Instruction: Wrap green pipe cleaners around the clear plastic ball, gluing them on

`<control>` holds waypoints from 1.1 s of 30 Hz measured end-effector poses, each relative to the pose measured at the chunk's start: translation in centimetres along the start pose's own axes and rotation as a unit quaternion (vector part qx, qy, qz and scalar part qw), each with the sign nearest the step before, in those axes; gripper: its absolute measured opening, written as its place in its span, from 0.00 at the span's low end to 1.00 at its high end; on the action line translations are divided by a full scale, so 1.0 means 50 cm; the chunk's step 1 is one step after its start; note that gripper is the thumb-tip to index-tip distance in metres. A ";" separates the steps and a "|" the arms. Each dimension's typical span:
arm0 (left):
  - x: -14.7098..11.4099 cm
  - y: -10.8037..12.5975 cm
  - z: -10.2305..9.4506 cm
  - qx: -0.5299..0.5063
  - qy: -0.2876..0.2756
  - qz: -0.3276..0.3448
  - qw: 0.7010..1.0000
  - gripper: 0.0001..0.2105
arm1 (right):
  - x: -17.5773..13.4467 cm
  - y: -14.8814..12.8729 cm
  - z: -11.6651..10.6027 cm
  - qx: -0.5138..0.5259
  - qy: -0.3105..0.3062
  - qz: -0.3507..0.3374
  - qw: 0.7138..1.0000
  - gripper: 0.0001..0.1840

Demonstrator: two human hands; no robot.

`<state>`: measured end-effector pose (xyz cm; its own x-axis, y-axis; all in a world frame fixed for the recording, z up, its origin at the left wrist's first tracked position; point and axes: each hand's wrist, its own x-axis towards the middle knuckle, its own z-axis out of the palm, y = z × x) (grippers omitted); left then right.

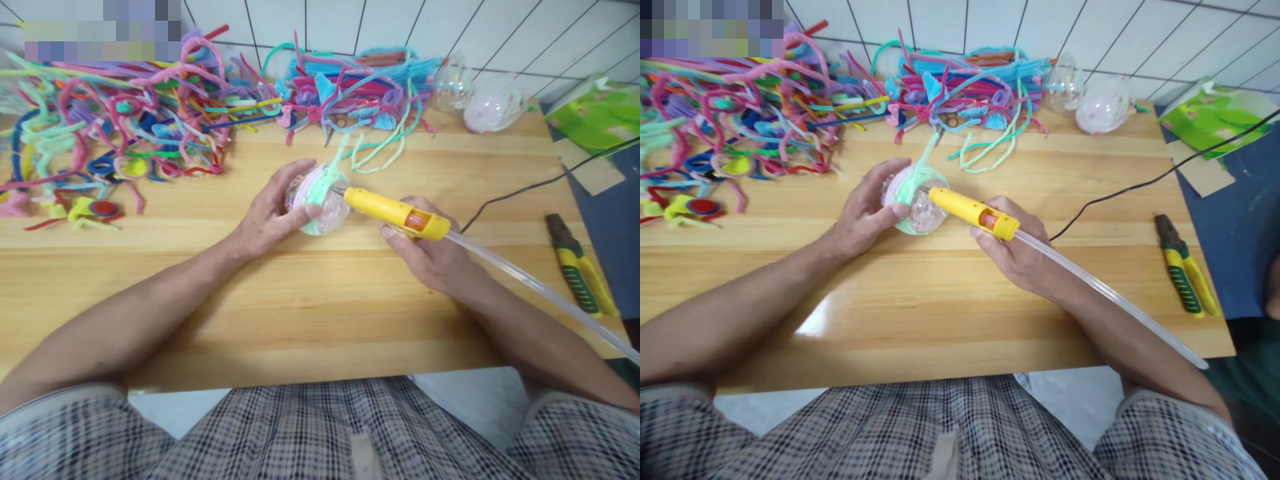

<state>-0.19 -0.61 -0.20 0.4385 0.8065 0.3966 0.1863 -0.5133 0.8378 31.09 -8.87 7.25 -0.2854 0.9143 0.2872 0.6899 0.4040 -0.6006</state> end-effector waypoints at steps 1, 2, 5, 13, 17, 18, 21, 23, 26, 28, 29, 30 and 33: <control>0.000 -0.001 0.000 0.001 0.001 0.002 1.000 0.38 | 0.000 0.001 0.000 0.000 0.000 0.007 1.000 0.07; 0.000 -0.001 0.000 0.001 0.001 0.004 1.000 0.38 | 0.000 0.003 0.000 0.000 -0.002 0.014 1.000 0.08; 0.000 0.000 0.000 0.006 -0.002 0.007 1.000 0.38 | -0.001 0.004 0.000 0.000 -0.012 0.021 1.000 0.09; 0.001 0.007 0.000 0.005 -0.003 -0.002 1.000 0.38 | -0.001 0.002 0.006 0.010 -0.004 -0.022 1.000 0.07; 0.001 0.004 0.000 0.007 -0.004 0.005 1.000 0.38 | -0.002 -0.007 0.006 0.015 -0.017 -0.029 0.999 0.07; 0.001 0.004 0.000 0.009 -0.004 0.007 1.000 0.38 | -0.002 -0.010 0.006 0.017 -0.023 -0.027 0.999 0.06; 0.001 0.002 -0.001 0.017 -0.004 0.008 1.000 0.38 | -0.003 -0.014 0.005 0.026 -0.029 -0.031 0.999 0.05; 0.001 0.002 -0.002 0.019 -0.004 0.008 1.000 0.38 | -0.003 -0.015 0.005 0.023 -0.028 -0.042 0.998 0.05; 0.001 0.000 -0.002 0.010 -0.004 0.010 1.000 0.37 | -0.003 -0.012 0.004 0.010 -0.024 -0.062 0.998 0.05; 0.001 -0.002 -0.002 0.001 -0.005 0.011 1.000 0.37 | -0.003 -0.010 0.004 0.004 -0.021 -0.077 0.997 0.05; 0.001 -0.002 -0.002 -0.003 -0.006 0.011 1.000 0.37 | -0.004 -0.009 0.005 0.002 -0.021 -0.084 0.996 0.05; 0.000 -0.003 -0.002 -0.006 -0.007 0.011 1.000 0.37 | -0.004 -0.009 0.005 0.002 -0.022 -0.089 0.996 0.05; 0.000 -0.006 -0.002 -0.011 -0.008 0.009 1.000 0.37 | -0.005 -0.009 0.006 0.004 -0.026 -0.091 0.996 0.04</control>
<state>-0.32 -0.41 -0.41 0.4563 0.7917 0.4063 0.1581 -0.5215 0.8385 30.67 -9.29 7.22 -0.4387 0.8265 0.3528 0.6188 0.5625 -0.5484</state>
